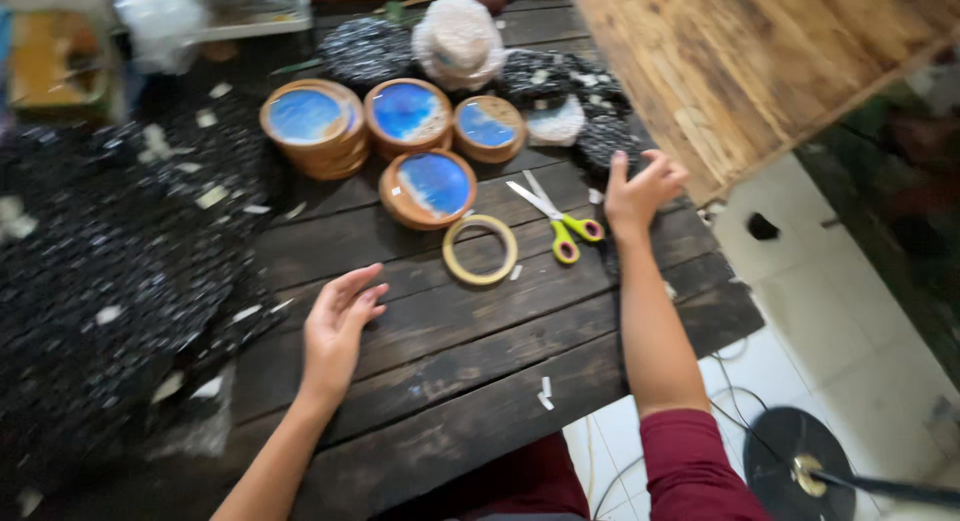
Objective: The person wraps round wooden coasters in black bubble wrap and secures them with adhesive tape using scissors.
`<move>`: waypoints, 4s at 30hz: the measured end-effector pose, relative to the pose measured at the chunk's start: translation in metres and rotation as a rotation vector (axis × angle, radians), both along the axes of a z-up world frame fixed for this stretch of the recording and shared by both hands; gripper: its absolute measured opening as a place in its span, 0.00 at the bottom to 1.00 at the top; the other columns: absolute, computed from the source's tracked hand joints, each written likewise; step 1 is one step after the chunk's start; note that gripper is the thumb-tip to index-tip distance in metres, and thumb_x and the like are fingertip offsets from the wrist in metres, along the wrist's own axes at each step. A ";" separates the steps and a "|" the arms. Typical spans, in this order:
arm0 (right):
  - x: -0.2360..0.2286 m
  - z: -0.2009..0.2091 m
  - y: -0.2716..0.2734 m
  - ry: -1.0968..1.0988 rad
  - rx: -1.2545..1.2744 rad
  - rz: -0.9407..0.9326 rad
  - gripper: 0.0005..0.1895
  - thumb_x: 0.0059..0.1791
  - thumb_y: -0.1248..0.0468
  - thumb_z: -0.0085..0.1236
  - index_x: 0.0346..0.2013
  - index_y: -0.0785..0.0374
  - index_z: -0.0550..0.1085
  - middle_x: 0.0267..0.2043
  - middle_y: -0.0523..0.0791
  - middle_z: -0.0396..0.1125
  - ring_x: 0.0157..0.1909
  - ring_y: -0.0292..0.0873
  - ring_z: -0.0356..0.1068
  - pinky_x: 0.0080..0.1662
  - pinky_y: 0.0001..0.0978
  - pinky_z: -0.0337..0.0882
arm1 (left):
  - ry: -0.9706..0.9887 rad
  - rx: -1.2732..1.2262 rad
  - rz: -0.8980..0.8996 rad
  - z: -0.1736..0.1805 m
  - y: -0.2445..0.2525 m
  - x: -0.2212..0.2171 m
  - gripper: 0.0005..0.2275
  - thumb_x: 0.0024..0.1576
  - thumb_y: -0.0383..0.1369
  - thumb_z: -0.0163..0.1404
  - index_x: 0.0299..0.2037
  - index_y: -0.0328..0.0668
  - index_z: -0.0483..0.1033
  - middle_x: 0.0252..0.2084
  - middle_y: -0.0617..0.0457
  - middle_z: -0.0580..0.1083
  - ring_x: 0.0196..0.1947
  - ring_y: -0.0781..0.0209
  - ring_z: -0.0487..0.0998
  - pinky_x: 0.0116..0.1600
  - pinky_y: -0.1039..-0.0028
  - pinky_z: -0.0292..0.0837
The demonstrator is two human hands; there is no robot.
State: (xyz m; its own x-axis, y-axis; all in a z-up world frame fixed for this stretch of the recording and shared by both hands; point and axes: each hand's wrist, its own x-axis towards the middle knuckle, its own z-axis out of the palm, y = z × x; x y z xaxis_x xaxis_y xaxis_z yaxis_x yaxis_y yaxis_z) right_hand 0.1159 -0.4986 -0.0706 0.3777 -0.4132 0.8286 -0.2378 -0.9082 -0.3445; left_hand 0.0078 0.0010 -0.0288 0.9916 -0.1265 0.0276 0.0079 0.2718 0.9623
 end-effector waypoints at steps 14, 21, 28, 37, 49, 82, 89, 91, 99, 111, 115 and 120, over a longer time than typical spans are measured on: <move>-0.073 0.082 0.241 0.074 -0.063 0.912 0.16 0.48 0.64 0.62 0.50 0.57 0.72 0.58 0.51 0.51 0.55 0.56 0.55 0.55 0.45 0.60 | -0.666 0.829 0.413 0.040 0.041 0.012 0.12 0.57 0.27 0.55 0.51 0.47 0.78 0.51 0.53 0.78 0.53 0.51 0.78 0.54 0.65 0.76; -0.102 0.055 0.285 0.173 -0.164 1.143 0.17 0.47 0.62 0.61 0.51 0.49 0.76 0.56 0.48 0.59 0.51 0.50 0.61 0.55 0.41 0.61 | -0.488 1.512 0.729 0.043 0.099 0.023 0.26 0.48 0.30 0.68 0.57 0.44 0.75 0.65 0.46 0.70 0.72 0.37 0.55 0.70 0.42 0.49; -0.092 0.073 0.369 0.200 -0.119 1.350 0.16 0.46 0.66 0.59 0.49 0.51 0.76 0.53 0.45 0.68 0.54 0.50 0.69 0.57 0.44 0.62 | -0.556 1.356 0.811 0.022 0.108 0.037 0.09 0.63 0.30 0.47 0.50 0.46 0.79 0.60 0.51 0.73 0.67 0.43 0.63 0.67 0.52 0.56; -0.047 0.053 0.466 0.211 -0.146 1.392 0.26 0.51 0.65 0.50 0.65 0.55 0.68 0.69 0.44 0.62 0.69 0.49 0.63 0.66 0.43 0.61 | -0.565 1.295 0.892 0.020 0.113 0.039 0.09 0.66 0.29 0.45 0.48 0.34 0.79 0.59 0.51 0.77 0.66 0.47 0.67 0.65 0.55 0.60; -0.027 0.014 0.456 0.279 -0.333 1.300 0.17 0.48 0.52 0.55 0.41 0.62 0.72 0.48 0.51 0.68 0.60 0.51 0.66 0.66 0.50 0.59 | -0.512 0.271 0.535 0.042 0.089 0.015 0.15 0.72 0.34 0.32 0.41 0.37 0.71 0.26 0.42 0.76 0.22 0.43 0.80 0.24 0.69 0.75; -0.074 0.085 0.240 0.875 0.815 1.188 0.23 0.47 0.66 0.65 0.58 0.56 0.74 0.39 0.44 0.74 0.32 0.32 0.73 0.40 0.24 0.76 | -0.923 1.012 0.567 0.044 0.027 0.002 0.11 0.56 0.31 0.51 0.49 0.50 0.76 0.57 0.51 0.71 0.59 0.44 0.69 0.65 0.49 0.60; -0.063 0.082 0.221 0.634 0.268 0.951 0.09 0.50 0.60 0.63 0.45 0.53 0.78 0.35 0.40 0.76 0.32 0.41 0.76 0.38 0.32 0.75 | -0.864 1.331 -0.030 0.006 0.018 -0.010 0.23 0.58 0.53 0.48 0.61 0.60 0.71 0.68 0.48 0.66 0.69 0.46 0.64 0.65 0.56 0.61; -0.060 0.080 0.208 0.587 0.121 0.867 0.08 0.51 0.62 0.62 0.45 0.55 0.78 0.33 0.42 0.74 0.31 0.44 0.75 0.38 0.36 0.74 | -0.877 1.374 -0.040 0.006 0.016 -0.013 0.24 0.57 0.56 0.47 0.60 0.59 0.72 0.68 0.47 0.66 0.69 0.46 0.64 0.66 0.56 0.60; -0.063 0.071 0.205 0.666 0.030 0.745 0.15 0.47 0.63 0.65 0.48 0.56 0.76 0.41 0.47 0.66 0.45 0.58 0.71 0.53 0.48 0.71 | -0.847 1.409 0.028 0.014 0.010 -0.023 0.24 0.55 0.55 0.51 0.59 0.57 0.73 0.65 0.46 0.68 0.66 0.45 0.66 0.63 0.56 0.61; -0.039 0.051 0.150 0.533 0.025 0.559 0.17 0.44 0.70 0.62 0.47 0.57 0.75 0.42 0.48 0.65 0.46 0.58 0.71 0.51 0.47 0.70 | -0.787 1.395 0.028 0.026 0.004 -0.034 0.25 0.52 0.57 0.49 0.57 0.60 0.75 0.55 0.49 0.66 0.51 0.49 0.67 0.51 0.60 0.60; -0.051 0.083 0.198 0.451 0.051 0.650 0.20 0.45 0.68 0.61 0.52 0.56 0.74 0.46 0.49 0.63 0.49 0.60 0.67 0.54 0.50 0.66 | -0.774 1.411 0.027 0.022 0.002 -0.036 0.27 0.49 0.56 0.52 0.58 0.60 0.75 0.54 0.50 0.65 0.49 0.50 0.66 0.52 0.59 0.59; -0.048 0.082 0.228 0.300 0.059 0.919 0.21 0.46 0.73 0.59 0.53 0.57 0.75 0.50 0.47 0.64 0.53 0.56 0.69 0.55 0.46 0.69 | -0.770 1.412 0.034 0.023 0.004 -0.034 0.29 0.47 0.55 0.54 0.60 0.61 0.73 0.53 0.51 0.64 0.52 0.49 0.63 0.57 0.55 0.54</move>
State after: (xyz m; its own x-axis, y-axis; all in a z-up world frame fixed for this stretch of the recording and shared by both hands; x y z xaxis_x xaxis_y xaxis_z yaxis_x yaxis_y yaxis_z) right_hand 0.0681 -0.2707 0.0118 0.7666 0.1108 0.6325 0.4707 -0.7668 -0.4363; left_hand -0.0259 0.0049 -0.0058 0.8003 -0.4615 0.3828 -0.5603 -0.8029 0.2035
